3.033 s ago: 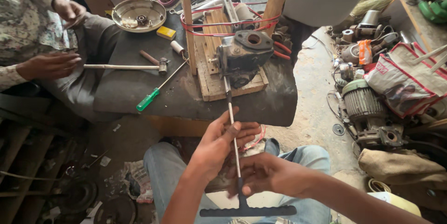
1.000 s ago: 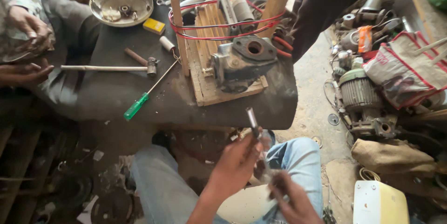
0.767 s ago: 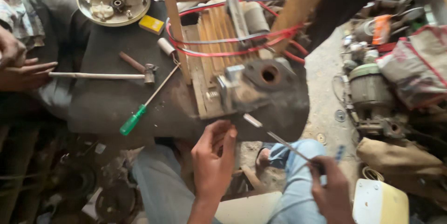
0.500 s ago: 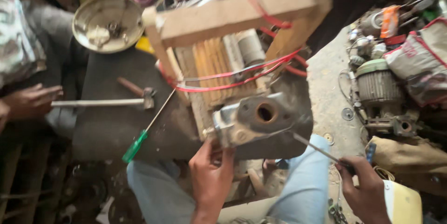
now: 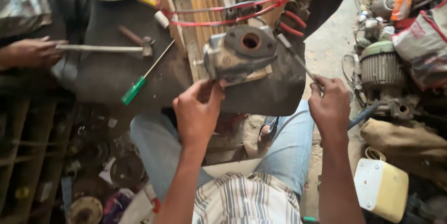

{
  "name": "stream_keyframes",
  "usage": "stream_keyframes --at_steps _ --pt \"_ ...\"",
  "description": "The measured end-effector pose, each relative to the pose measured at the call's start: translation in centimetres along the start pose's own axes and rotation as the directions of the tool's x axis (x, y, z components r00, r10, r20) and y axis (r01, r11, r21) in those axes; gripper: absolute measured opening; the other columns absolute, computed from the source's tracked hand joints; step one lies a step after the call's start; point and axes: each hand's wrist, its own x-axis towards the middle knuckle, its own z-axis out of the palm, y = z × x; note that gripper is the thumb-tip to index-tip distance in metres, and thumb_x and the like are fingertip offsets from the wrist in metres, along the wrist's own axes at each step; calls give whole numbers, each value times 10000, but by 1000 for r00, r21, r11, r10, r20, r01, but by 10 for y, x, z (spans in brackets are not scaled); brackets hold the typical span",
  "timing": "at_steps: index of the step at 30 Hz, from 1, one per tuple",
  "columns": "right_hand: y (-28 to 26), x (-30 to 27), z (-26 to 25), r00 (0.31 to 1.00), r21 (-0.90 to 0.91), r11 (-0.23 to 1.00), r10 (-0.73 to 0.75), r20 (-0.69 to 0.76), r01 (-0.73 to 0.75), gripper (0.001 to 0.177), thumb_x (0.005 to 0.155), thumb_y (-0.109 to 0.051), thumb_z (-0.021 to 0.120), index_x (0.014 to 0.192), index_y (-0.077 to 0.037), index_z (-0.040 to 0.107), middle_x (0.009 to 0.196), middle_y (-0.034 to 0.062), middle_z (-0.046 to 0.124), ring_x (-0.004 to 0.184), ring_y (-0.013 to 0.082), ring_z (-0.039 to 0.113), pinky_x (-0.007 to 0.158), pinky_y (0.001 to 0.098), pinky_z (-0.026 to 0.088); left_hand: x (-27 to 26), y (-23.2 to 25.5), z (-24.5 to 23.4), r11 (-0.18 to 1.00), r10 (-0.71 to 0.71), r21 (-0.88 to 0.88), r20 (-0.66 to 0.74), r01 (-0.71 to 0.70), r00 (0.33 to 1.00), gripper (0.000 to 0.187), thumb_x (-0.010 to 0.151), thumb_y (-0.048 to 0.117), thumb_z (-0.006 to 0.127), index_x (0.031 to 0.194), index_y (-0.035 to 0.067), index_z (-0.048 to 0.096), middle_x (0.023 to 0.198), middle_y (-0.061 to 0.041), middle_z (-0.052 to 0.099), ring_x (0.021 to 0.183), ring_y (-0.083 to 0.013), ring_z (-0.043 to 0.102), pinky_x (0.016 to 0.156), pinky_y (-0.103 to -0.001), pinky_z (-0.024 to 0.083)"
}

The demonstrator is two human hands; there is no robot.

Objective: The person uses a T-handle screwdriver and a hammer to disassemble and reassemble an appliance motor and housing. They unscrew bolts, tap the metal housing with a hammer to loosen parts, and fit the stator and rotor components together.

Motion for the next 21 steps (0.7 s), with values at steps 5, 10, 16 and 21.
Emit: stream_keyframes --at_steps 5,10,16,21 --pt "16 28 22 992 134 984 -121 25 116 272 943 -112 685 1199 -39 742 1083 242 646 953 381 662 852 446 531 -7 -13 7 992 -38 -116 13 39 999 257 976 237 657 985 7 770 813 -54 797 733 -116 778 669 -261 597" --pt "-5 81 63 928 207 905 -369 -55 372 259 907 -26 666 1147 -16 762 1049 226 663 979 372 665 883 440 529 0 -43 21 686 -250 -629 269 367 930 302 992 237 565 1049 -5 736 919 -90 793 758 -162 740 703 -286 586" --pt "-44 47 39 868 405 770 -466 -169 493 220 946 35 626 1151 26 707 1097 209 668 970 342 695 839 407 543 -6 -44 19 544 -278 -718 334 435 900 275 973 260 544 1022 28 682 908 -76 749 787 -146 692 689 -294 554" --pt "-7 -42 72 698 592 653 -687 202 471 219 751 -23 661 946 -48 760 835 135 712 741 263 711 681 380 554 -5 -30 10 941 -154 -272 182 200 971 366 994 348 572 969 27 746 848 -36 764 713 -86 677 621 -254 541"
